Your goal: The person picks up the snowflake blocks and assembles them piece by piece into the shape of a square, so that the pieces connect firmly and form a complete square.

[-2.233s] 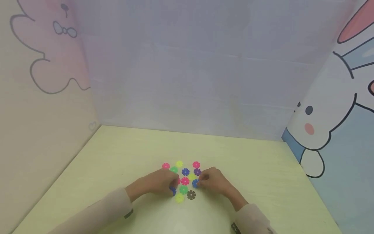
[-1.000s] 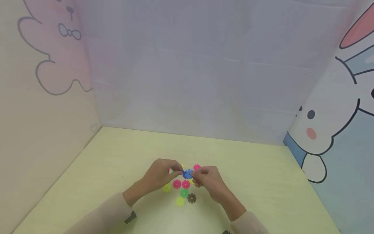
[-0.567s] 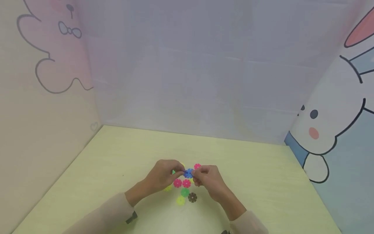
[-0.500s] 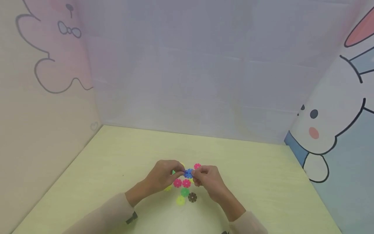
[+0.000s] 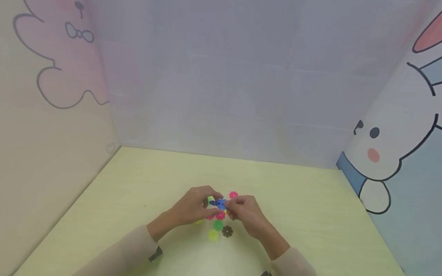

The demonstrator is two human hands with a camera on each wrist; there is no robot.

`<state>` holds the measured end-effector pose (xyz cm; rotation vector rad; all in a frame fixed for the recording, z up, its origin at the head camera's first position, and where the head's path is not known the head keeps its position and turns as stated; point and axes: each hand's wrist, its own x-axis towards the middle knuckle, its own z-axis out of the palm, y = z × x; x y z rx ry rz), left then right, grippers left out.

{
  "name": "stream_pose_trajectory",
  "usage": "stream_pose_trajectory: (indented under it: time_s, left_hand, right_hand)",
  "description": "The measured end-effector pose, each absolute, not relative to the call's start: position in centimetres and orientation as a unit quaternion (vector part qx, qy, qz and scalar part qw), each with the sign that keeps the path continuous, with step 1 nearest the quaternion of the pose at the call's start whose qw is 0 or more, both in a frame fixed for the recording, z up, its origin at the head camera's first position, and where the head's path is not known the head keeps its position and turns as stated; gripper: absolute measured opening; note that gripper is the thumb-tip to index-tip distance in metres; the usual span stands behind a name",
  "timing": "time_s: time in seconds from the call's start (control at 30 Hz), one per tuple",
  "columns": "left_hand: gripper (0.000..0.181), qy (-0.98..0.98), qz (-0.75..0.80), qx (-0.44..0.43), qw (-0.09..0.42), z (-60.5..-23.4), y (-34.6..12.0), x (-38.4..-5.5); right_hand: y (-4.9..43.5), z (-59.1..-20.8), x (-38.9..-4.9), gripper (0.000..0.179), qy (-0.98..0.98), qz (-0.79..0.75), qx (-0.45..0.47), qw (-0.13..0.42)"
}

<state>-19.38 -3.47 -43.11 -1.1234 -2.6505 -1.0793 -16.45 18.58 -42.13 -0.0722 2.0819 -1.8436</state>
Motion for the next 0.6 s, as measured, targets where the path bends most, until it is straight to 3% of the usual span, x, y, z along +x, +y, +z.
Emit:
stream_pose_trajectory:
  time_s: [0.2,0.33,0.43,0.6]
  left_hand:
    - [0.031,-0.850,-0.381,-0.363,0.006,-43.8,-3.5,-19.1]
    - [0.031,-0.857,-0.385,-0.342,0.001,-44.1,-3.9,-18.7]
    - [0.032,-0.866,-0.381,-0.323,0.008,-44.3,-4.2,-18.6]
    - [0.032,-0.872,-0.374,-0.315,0.024,-45.0,-4.6,-18.2]
  right_hand:
    - [18.7,-42.5,-16.2,0.028,0.744,-0.639,-0.028,0.194]
    - [19.2,-43.3,-15.9,0.030,0.821,-0.552,-0.037,0.141]
    - [19.8,-44.5,-15.6,0.022,0.893,-0.430,-0.086,0.099]
    - [20.0,-46.9,-14.8,0.013,0.934,-0.286,-0.198,0.079]
